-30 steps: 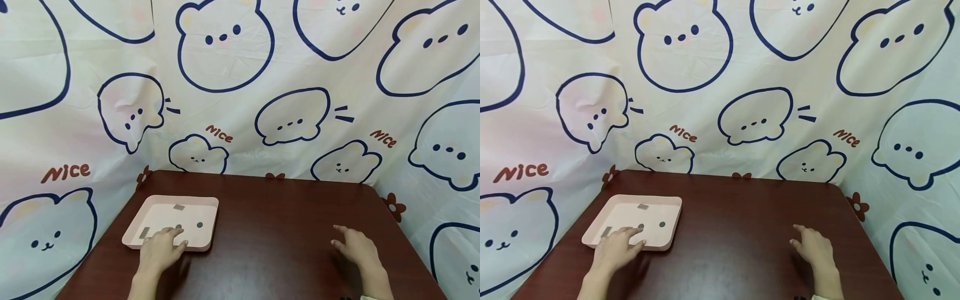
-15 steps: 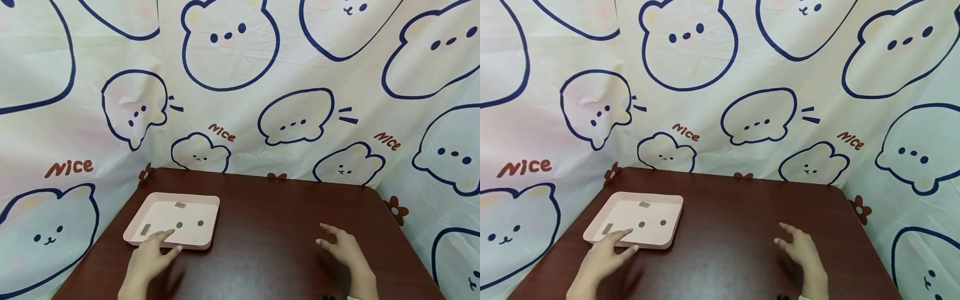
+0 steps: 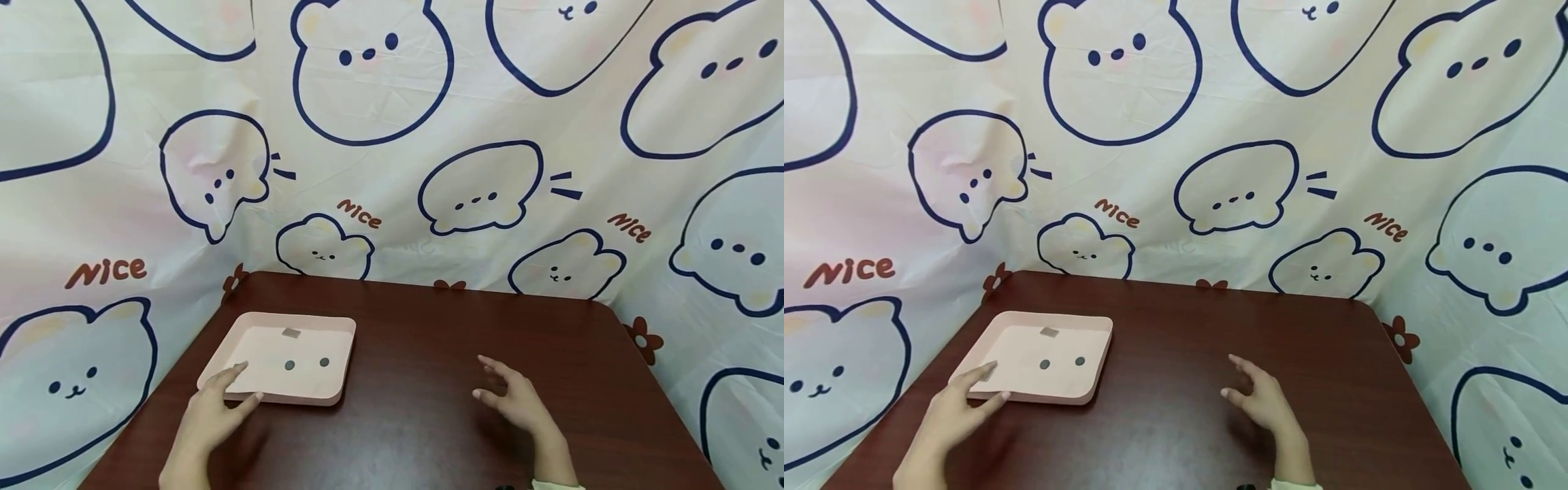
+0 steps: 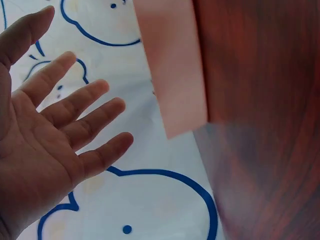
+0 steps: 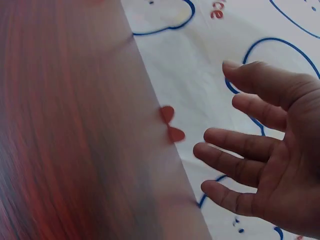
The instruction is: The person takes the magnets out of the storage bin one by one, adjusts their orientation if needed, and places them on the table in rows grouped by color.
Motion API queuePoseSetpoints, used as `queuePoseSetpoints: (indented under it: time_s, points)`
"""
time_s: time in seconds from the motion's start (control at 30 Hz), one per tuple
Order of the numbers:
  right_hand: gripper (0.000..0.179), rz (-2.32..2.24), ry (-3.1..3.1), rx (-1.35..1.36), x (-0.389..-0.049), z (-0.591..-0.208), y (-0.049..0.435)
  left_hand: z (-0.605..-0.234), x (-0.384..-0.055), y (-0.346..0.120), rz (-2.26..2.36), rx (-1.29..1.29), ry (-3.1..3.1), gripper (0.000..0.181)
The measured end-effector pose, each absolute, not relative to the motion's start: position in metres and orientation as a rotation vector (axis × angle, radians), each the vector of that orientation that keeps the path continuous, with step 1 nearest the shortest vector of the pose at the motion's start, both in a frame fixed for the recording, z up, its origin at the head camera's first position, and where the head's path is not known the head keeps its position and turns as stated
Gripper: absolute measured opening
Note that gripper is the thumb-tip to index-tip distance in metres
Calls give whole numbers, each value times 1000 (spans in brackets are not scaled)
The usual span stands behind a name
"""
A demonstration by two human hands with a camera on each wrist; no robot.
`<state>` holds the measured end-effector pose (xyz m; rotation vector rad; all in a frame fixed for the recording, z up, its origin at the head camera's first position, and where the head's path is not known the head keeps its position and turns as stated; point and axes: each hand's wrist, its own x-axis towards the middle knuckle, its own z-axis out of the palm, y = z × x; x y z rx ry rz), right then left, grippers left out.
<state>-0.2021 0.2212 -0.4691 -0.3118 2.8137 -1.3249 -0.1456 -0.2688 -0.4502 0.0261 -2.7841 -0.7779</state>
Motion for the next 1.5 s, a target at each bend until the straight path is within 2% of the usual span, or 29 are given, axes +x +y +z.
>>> queuePoseSetpoints:
  time_s: [0.2,0.53,0.67,0.87,1.1,1.5]
  points:
    - [64,-1496,2657,-419,-207,-476,203,-459,-154,-285,-801,106,-2804,66]
    - [65,-1525,2497,-666,-227,-476,164,-468,-158,-310,-958,288,-2807,75]
    - [64,-1561,2442,-740,-227,-465,145,-469,-162,-318,-1037,364,-2807,76]
    - [62,-1582,2338,-851,-216,-436,116,-470,-166,-325,-1040,400,-2786,65]
    - [60,-1619,2251,-857,-221,-435,91,-471,-169,-327,-1032,475,-2787,60]
    - [58,-1751,2074,-797,-241,-443,51,-474,-181,-339,-1033,434,-2832,54]
